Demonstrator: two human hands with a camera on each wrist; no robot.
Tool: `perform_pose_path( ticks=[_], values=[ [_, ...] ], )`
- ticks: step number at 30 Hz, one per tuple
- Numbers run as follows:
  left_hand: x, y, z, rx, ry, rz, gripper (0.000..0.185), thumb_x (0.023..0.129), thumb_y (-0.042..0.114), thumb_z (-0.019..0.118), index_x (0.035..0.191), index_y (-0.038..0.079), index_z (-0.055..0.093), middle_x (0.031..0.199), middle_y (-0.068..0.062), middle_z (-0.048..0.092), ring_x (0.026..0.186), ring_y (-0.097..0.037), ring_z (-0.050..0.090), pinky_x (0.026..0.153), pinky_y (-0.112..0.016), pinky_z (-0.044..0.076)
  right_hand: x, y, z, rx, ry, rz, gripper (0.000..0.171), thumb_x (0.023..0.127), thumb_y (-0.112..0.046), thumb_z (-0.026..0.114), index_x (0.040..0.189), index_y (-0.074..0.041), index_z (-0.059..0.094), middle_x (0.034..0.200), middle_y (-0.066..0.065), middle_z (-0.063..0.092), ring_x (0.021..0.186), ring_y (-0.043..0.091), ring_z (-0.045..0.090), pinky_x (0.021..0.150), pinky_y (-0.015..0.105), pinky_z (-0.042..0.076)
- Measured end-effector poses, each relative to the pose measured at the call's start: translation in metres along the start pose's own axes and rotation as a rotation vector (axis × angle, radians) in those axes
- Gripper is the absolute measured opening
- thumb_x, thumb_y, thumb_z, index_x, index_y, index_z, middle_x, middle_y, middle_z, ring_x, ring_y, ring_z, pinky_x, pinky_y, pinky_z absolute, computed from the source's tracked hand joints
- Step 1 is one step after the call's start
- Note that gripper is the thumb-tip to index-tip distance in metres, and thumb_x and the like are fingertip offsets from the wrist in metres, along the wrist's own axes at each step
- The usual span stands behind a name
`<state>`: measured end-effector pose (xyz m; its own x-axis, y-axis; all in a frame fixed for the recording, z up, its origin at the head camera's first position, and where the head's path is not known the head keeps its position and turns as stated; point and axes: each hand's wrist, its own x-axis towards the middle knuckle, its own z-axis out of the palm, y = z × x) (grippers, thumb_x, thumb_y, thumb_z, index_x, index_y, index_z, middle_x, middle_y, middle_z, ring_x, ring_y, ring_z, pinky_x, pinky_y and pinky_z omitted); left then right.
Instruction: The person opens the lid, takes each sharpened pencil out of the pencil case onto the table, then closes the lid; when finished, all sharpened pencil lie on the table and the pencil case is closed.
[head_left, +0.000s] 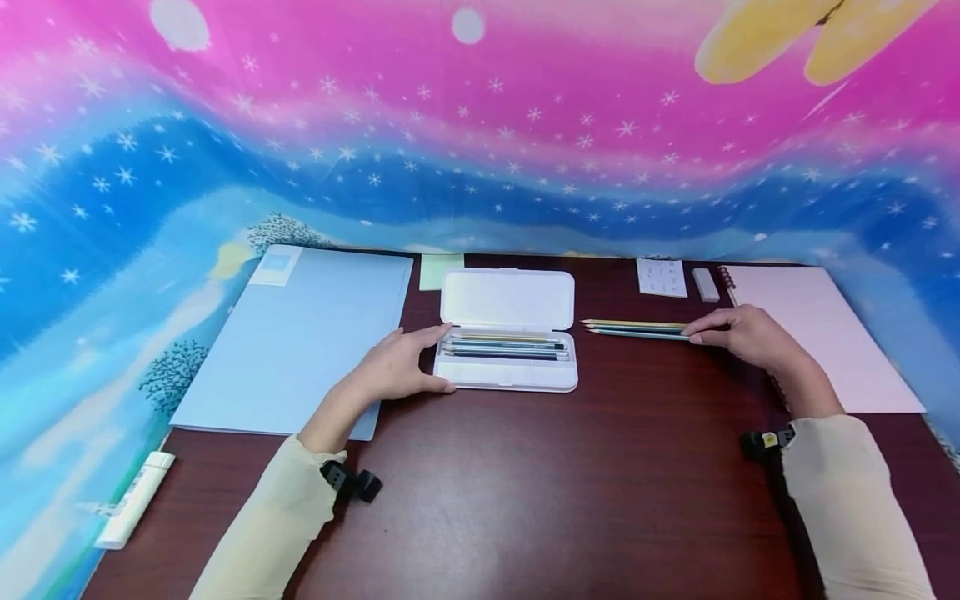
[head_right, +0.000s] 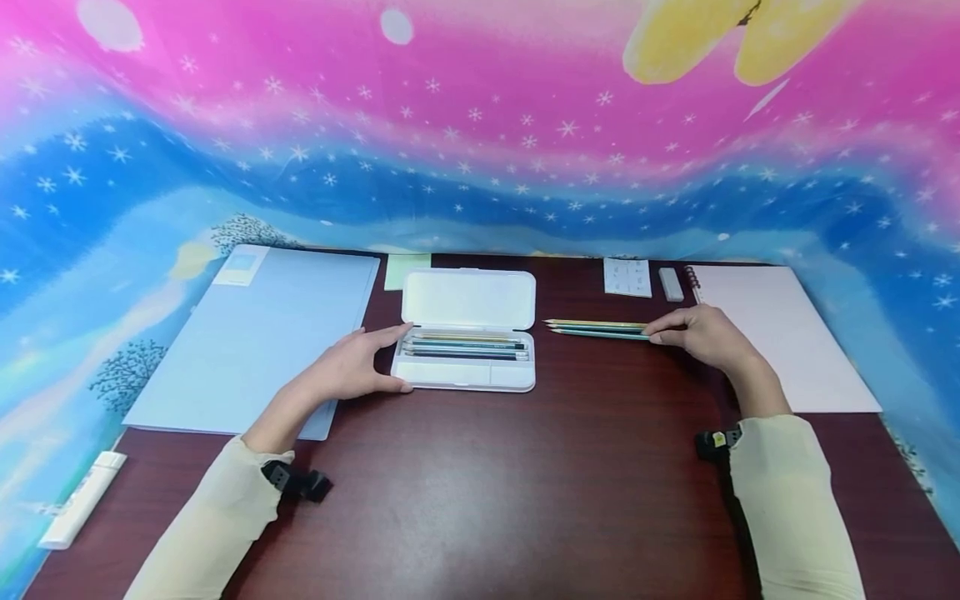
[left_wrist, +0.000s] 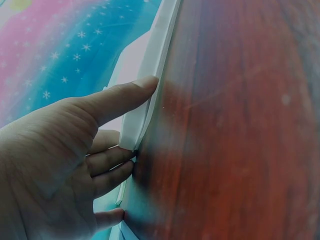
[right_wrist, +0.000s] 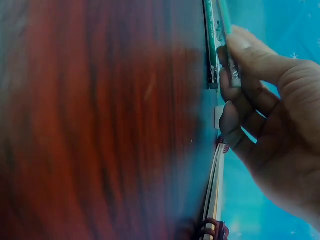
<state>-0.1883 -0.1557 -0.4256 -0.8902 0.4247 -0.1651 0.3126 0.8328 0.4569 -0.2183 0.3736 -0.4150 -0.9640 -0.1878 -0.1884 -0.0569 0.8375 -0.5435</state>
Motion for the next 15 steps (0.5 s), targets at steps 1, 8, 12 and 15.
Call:
perform_pose_path(
  ticks=[1,8,12,15],
  values=[
    [0.0002,-0.0001,0.0003,0.000,-0.001,0.000,0.098,0.081,0.050,0.082,0.160,0.017,0.035,0.159,-0.009,0.045,0.147,-0.028,0.044,0.128,-0.056,0.018,0.0006,0.0003,0.0004,-0.002,-0.004,0.000,0.028,0.098,-0.037,0.068,0.112,-0.016,0.081,0.124,0.017,0.072,0.118,0.033,0.061,0.093,0.039,0.049],
    [0.0010,-0.0001,0.0004,0.001,-0.001,0.003,0.097,0.081,0.050,0.082,0.160,0.017,0.035,0.159,-0.008,0.045,0.146,-0.028,0.044,0.128,-0.056,0.018,0.0052,0.0023,0.0040,-0.061,0.035,-0.044,0.017,0.096,-0.031,0.071,0.105,-0.021,0.082,0.117,0.012,0.075,0.113,0.030,0.063,0.091,0.037,0.050],
    [0.0007,-0.0002,0.0000,0.008,-0.001,0.006,0.097,0.081,0.050,0.082,0.160,0.018,0.035,0.160,-0.008,0.044,0.147,-0.028,0.044,0.127,-0.056,0.019,0.0083,0.0008,0.0053,-0.087,0.053,-0.074,0.012,0.095,-0.026,0.073,0.102,-0.020,0.082,0.115,0.012,0.076,0.111,0.030,0.063,0.093,0.042,0.048],
    [0.0006,-0.0005,0.0001,0.011,-0.003,0.004,0.097,0.081,0.050,0.082,0.160,0.017,0.035,0.160,-0.007,0.043,0.147,-0.028,0.044,0.127,-0.057,0.019,0.0096,-0.0012,0.0055,-0.091,0.056,-0.088,0.011,0.095,-0.021,0.073,0.102,-0.019,0.081,0.115,0.014,0.075,0.111,0.031,0.063,0.094,0.046,0.047]
  ],
)
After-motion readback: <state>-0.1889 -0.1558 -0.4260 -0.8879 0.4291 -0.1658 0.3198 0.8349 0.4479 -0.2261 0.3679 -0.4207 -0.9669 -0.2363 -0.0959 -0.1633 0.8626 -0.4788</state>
